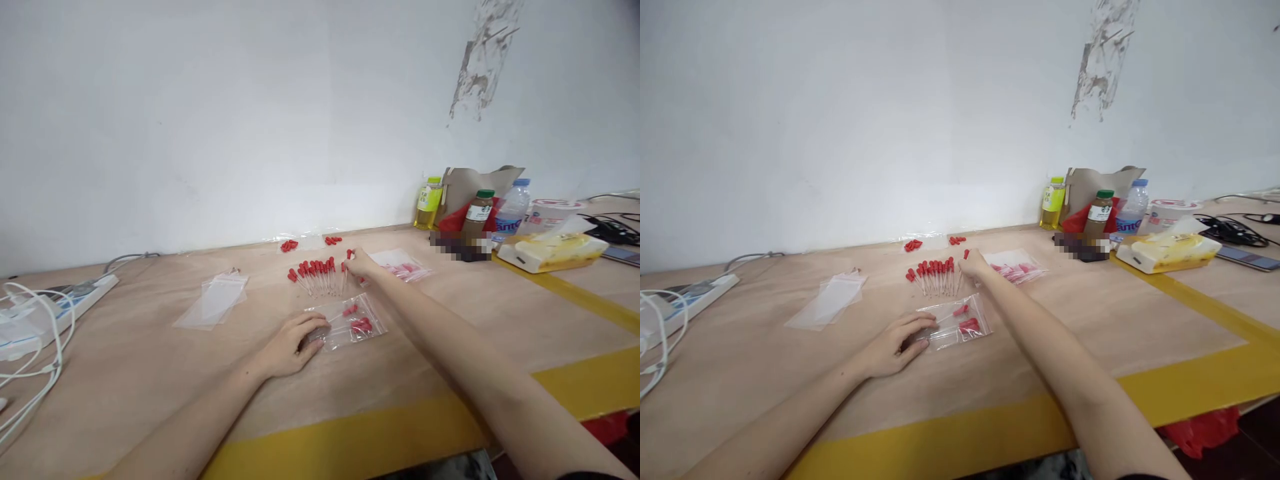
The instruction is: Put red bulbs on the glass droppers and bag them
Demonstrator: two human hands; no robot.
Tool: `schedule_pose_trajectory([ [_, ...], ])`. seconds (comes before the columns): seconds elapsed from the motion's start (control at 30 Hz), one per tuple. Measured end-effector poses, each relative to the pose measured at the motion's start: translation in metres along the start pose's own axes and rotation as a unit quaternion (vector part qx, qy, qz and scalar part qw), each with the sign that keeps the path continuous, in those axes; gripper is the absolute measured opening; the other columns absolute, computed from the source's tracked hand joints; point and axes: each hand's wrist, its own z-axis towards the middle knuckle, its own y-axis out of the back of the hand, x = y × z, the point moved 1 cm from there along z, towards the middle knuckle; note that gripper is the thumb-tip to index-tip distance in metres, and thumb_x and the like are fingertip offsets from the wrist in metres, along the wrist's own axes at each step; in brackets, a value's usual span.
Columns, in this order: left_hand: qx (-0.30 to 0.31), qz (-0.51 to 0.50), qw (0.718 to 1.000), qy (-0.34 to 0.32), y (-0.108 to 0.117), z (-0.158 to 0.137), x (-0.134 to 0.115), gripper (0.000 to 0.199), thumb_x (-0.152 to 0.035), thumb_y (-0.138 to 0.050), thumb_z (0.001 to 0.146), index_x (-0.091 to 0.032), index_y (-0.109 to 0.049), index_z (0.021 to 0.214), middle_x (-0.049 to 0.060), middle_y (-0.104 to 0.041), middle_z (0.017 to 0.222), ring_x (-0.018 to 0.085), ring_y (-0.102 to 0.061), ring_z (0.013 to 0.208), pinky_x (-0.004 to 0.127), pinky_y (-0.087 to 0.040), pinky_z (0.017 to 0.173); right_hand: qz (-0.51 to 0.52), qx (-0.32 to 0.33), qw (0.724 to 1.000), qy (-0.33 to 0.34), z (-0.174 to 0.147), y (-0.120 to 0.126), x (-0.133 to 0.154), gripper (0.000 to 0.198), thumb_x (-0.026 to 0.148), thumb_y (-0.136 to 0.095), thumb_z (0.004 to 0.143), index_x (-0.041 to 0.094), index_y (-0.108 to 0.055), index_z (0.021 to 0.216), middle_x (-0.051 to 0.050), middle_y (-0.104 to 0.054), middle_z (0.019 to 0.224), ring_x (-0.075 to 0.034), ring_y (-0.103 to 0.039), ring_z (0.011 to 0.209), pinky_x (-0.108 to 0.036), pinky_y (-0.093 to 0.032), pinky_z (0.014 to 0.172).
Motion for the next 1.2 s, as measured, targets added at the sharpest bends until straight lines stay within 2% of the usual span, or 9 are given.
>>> schedule_pose_trajectory([
  [0.13, 0.005, -0.001, 1.000, 0.001, 0.001, 0.001, 0.000, 0.030, -0.023, -0.044, 0.083, -0.023, -0.049, 0.112, 0.005, -0.051, 0.116, 0.019, -0.046, 0.107, 0.035, -0.036, 0.093, 0.106, 0.019, 0.993, 0.054, -0.031, 0.037, -0.018, 0.056, 0.013, -0.047, 0.067, 0.013, -0.027, 0.119, 0.007, -0.049, 0.048, -0.009, -0.049, 0.039, -0.017, -0.039, 0.039],
  [0.27, 0.005, -0.009, 1.000, 0.012, 0.002, 0.003, 0.000, 0.028, -0.025, -0.044, 0.083, -0.022, -0.050, 0.109, 0.006, -0.051, 0.115, 0.019, -0.047, 0.106, 0.034, -0.038, 0.091, 0.227, -0.039, 0.969, 0.089, -0.065, 0.059, -0.050, 0.066, 0.020, -0.053, 0.064, 0.018, -0.018, 0.120, 0.011, -0.043, 0.049, -0.009, -0.048, 0.038, -0.018, -0.042, 0.036],
  [0.4, 0.007, -0.009, 1.000, 0.007, 0.002, 0.003, 0.000, 0.027, -0.025, -0.044, 0.082, -0.021, -0.051, 0.108, 0.006, -0.052, 0.113, 0.019, -0.047, 0.105, 0.034, -0.038, 0.092, 0.297, -0.081, 0.947, 0.087, -0.080, 0.053, -0.074, 0.065, 0.030, -0.058, 0.062, 0.021, -0.019, 0.113, 0.010, -0.045, 0.057, -0.010, -0.052, 0.043, -0.023, -0.048, 0.041],
  [0.5, 0.009, -0.006, 1.000, 0.008, 0.002, 0.003, 0.000, 0.027, -0.025, -0.044, 0.083, -0.022, -0.050, 0.109, 0.005, -0.052, 0.114, 0.019, -0.047, 0.105, 0.035, -0.038, 0.092, 0.327, -0.100, 0.937, 0.077, -0.082, 0.042, -0.079, 0.060, 0.033, -0.059, 0.063, 0.023, -0.021, 0.108, 0.009, -0.047, 0.061, -0.011, -0.054, 0.047, -0.026, -0.051, 0.046],
  [0.7, 0.009, -0.001, 1.000, 0.004, 0.002, 0.003, 0.000, 0.028, -0.025, -0.044, 0.083, -0.022, -0.050, 0.110, 0.006, -0.052, 0.115, 0.020, -0.046, 0.107, 0.035, -0.038, 0.092, 0.377, -0.008, 0.926, 0.010, -0.090, 0.031, -0.070, 0.025, 0.029, -0.049, 0.074, 0.023, -0.032, 0.092, 0.004, -0.051, 0.065, -0.013, -0.059, 0.056, -0.031, -0.053, 0.059],
  [0.8, 0.008, -0.001, 1.000, 0.006, 0.002, 0.003, 0.000, 0.028, -0.025, -0.044, 0.083, -0.022, -0.050, 0.110, 0.005, -0.051, 0.116, 0.019, -0.046, 0.107, 0.033, -0.038, 0.092, 0.329, 0.051, 0.943, 0.020, -0.094, 0.034, -0.071, 0.016, 0.029, -0.051, 0.074, 0.019, -0.043, 0.084, 0.001, -0.055, 0.067, -0.011, -0.058, 0.054, -0.029, -0.051, 0.059],
  [0.87, 0.009, -0.002, 1.000, 0.007, 0.003, 0.002, -0.001, 0.028, -0.026, -0.044, 0.083, -0.022, -0.050, 0.110, 0.005, -0.051, 0.116, 0.019, -0.046, 0.107, 0.033, -0.038, 0.092, 0.244, 0.083, 0.964, 0.069, -0.095, 0.038, -0.073, 0.017, 0.030, -0.055, 0.071, 0.016, -0.051, 0.079, 0.000, -0.057, 0.066, -0.011, -0.056, 0.054, -0.027, -0.048, 0.058],
  [1.03, 0.009, 0.002, 1.000, 0.022, 0.002, 0.002, 0.000, 0.033, -0.027, -0.044, 0.083, -0.022, -0.045, 0.116, 0.005, -0.050, 0.117, 0.019, -0.046, 0.107, 0.034, -0.038, 0.092, 0.063, 0.076, 0.974, 0.205, -0.091, 0.037, -0.076, 0.021, 0.031, -0.057, 0.068, 0.014, -0.065, 0.080, -0.003, -0.063, 0.074, -0.014, -0.055, 0.066, -0.027, -0.044, 0.063],
  [1.2, 0.009, 0.007, 1.000, 0.026, 0.001, 0.002, 0.003, 0.036, -0.028, -0.044, 0.083, -0.022, -0.044, 0.119, 0.006, -0.050, 0.119, 0.020, -0.045, 0.109, 0.035, -0.036, 0.094, 0.119, 0.137, 0.961, 0.210, -0.096, 0.028, -0.070, 0.026, 0.030, -0.054, 0.071, 0.015, -0.063, 0.090, -0.004, -0.064, 0.081, -0.014, -0.056, 0.068, -0.025, -0.043, 0.060],
])
